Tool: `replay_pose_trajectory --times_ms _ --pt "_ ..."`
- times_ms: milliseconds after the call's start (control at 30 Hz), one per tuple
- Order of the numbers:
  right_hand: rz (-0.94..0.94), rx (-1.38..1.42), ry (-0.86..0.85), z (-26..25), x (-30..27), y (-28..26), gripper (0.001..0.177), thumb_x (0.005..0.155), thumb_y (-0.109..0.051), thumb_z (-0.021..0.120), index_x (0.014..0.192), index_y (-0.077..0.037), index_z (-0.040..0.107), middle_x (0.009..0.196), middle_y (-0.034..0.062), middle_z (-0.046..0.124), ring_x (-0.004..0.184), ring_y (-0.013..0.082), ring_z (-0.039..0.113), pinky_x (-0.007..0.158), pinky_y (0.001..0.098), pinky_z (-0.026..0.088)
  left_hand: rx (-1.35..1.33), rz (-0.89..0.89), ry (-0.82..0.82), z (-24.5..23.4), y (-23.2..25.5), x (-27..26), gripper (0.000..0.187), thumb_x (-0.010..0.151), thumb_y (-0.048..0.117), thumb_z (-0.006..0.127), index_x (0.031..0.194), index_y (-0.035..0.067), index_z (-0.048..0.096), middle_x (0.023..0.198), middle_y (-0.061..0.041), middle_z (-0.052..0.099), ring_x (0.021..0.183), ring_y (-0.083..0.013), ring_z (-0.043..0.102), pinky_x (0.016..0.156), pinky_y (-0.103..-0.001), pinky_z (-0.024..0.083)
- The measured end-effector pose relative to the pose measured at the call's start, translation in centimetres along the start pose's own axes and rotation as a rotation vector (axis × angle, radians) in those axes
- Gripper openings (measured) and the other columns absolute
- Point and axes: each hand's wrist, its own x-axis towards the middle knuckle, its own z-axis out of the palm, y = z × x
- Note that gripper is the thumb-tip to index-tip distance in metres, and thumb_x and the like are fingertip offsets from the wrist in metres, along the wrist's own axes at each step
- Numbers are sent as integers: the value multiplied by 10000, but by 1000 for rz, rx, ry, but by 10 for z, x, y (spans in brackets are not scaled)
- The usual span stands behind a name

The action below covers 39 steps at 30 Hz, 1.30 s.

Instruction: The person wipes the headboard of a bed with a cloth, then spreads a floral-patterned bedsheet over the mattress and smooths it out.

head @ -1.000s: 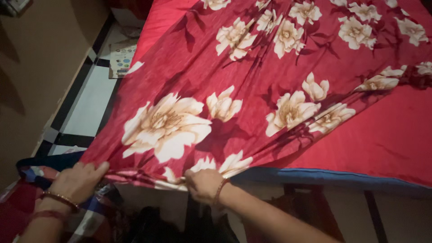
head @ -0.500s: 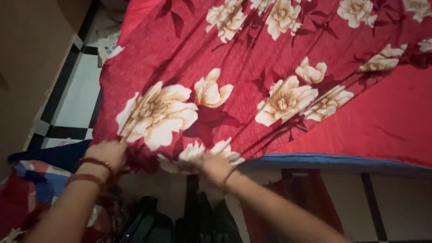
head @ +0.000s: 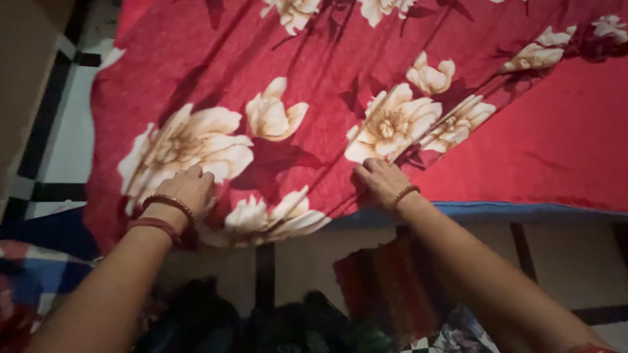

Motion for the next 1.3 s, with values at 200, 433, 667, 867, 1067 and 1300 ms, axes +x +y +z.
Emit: replay_pose_trajectory --times_ms 200,433,667,867,1067,1300 --pt "-99 50 176 11 -10 51 140 898 -186 597 1018 -153 662 1048 96 657 1066 301 616 898 446 496 -25 47 2 -7 61 21 695 837 504 736 1408 177 511 1371 -161 542 1216 -377 595 1014 -490 508" --pt "-96 -54 99 5 -57 64 266 747 -244 694 912 -46 634 950 163 628 946 365 604 836 493 474 84 -167 -146 -8 115 11 990 793 636 742 1594 329 246 1654 -152 191 1439 -448 334 1132 -572 344" --pt "-198 263 -23 -1 -126 46 473 662 -136 745 1109 -48 614 1026 164 582 974 375 591 806 491 500 232 -283 -274 -14 146 21 1154 718 556 849 1628 281 195 1659 -157 237 1466 -383 342 1134 -590 320" --pt "-29 376 378 -14 -151 127 392 752 -37 660 1140 -71 615 1067 177 588 1011 390 601 854 468 519 99 3 79 -17 226 58 326 897 307 619 1197 182 644 1242 -92 661 1202 -308 640 972 -489 540" --pt "435 453 294 8 -157 231 244 919 -153 649 1150 -72 641 1071 184 659 979 387 654 833 472 532 -111 407 172 -5 374 104 168 910 162 568 952 99 718 959 -166 721 903 -363 731 760 -495 604" --pt "61 277 376 23 -159 256 343 913 -149 654 1244 -62 637 1264 212 625 1127 409 606 929 470 527 -98 350 198 13 477 120 240 882 264 626 1044 99 691 1053 -157 695 935 -352 702 767 -507 572"
